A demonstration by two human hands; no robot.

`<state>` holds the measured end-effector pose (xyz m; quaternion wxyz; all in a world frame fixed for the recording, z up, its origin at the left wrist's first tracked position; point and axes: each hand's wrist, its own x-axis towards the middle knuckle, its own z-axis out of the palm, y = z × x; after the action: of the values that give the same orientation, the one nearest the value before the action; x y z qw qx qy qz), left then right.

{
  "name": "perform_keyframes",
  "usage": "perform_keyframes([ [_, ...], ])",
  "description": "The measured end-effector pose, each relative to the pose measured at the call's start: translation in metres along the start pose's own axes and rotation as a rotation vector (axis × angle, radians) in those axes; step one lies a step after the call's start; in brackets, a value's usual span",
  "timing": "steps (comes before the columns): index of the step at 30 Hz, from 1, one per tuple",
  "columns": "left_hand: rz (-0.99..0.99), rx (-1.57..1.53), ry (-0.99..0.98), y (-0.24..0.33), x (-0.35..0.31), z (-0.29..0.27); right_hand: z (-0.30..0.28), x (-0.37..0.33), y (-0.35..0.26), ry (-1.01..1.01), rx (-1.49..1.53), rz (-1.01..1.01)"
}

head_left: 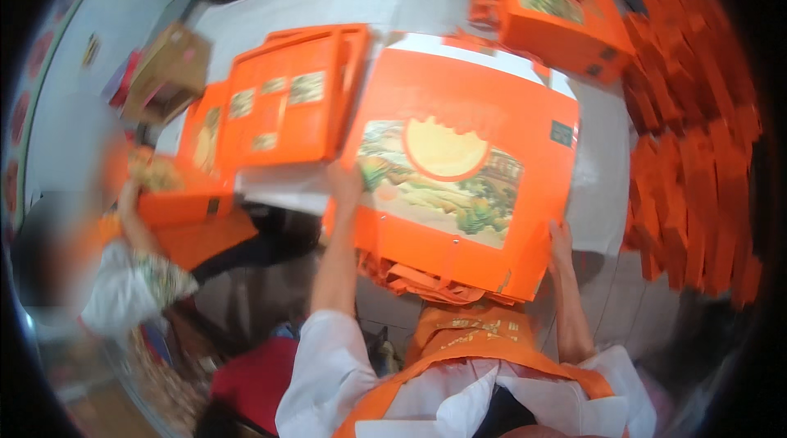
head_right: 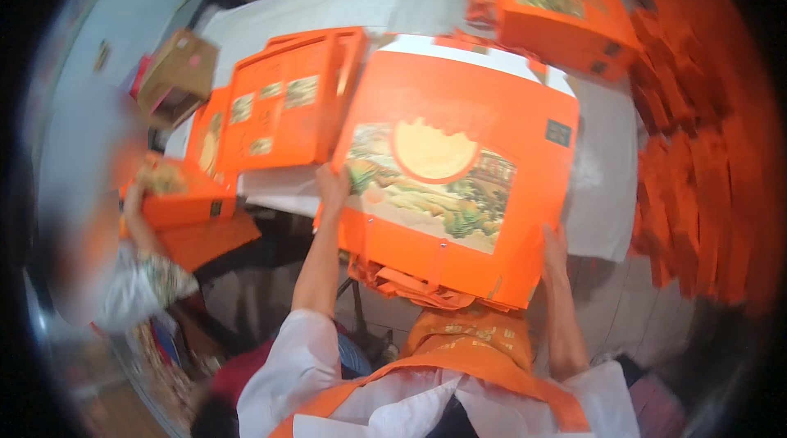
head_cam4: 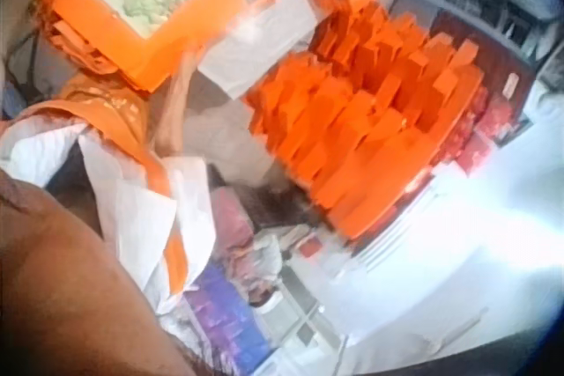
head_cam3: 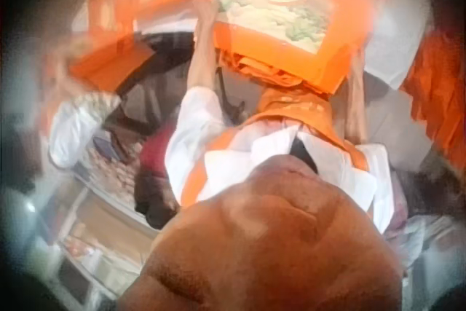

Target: The person assembles orange cardboard gift boxes by folding the flaps and inserting inner trays. They repeatedly pick up flat box components, fold them into shape, and place the finished boxes on a stack.

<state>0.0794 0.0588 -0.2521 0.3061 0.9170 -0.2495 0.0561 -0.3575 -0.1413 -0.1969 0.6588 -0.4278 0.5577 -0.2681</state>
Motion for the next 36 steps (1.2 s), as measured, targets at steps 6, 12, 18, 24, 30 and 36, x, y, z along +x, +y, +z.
perform_keyframes([
  [6,-0.479,-0.274,-0.02,0.0,0.018,0.0,-0.002,-0.002,0.007,-0.021,0.102,-0.097],
  [12,-0.648,-1.061,0.033,0.02,0.018,-0.041,0.0,-0.025,-0.008,-0.159,0.274,-0.262],
  [18,0.307,-0.885,0.26,0.195,0.038,-0.119,-0.027,-0.082,-0.115,-0.217,0.242,-0.509],
  [24,0.942,-0.996,0.092,0.333,-0.109,-0.206,0.033,-0.059,-0.099,0.205,-0.931,-1.099],
  [30,0.102,-1.212,0.069,0.294,-0.106,-0.221,0.183,-0.125,-0.053,-0.725,0.207,-0.727],
  [36,0.092,-1.011,0.165,0.135,-0.12,-0.227,0.154,-0.102,-0.101,-0.628,-0.427,-1.358],
])
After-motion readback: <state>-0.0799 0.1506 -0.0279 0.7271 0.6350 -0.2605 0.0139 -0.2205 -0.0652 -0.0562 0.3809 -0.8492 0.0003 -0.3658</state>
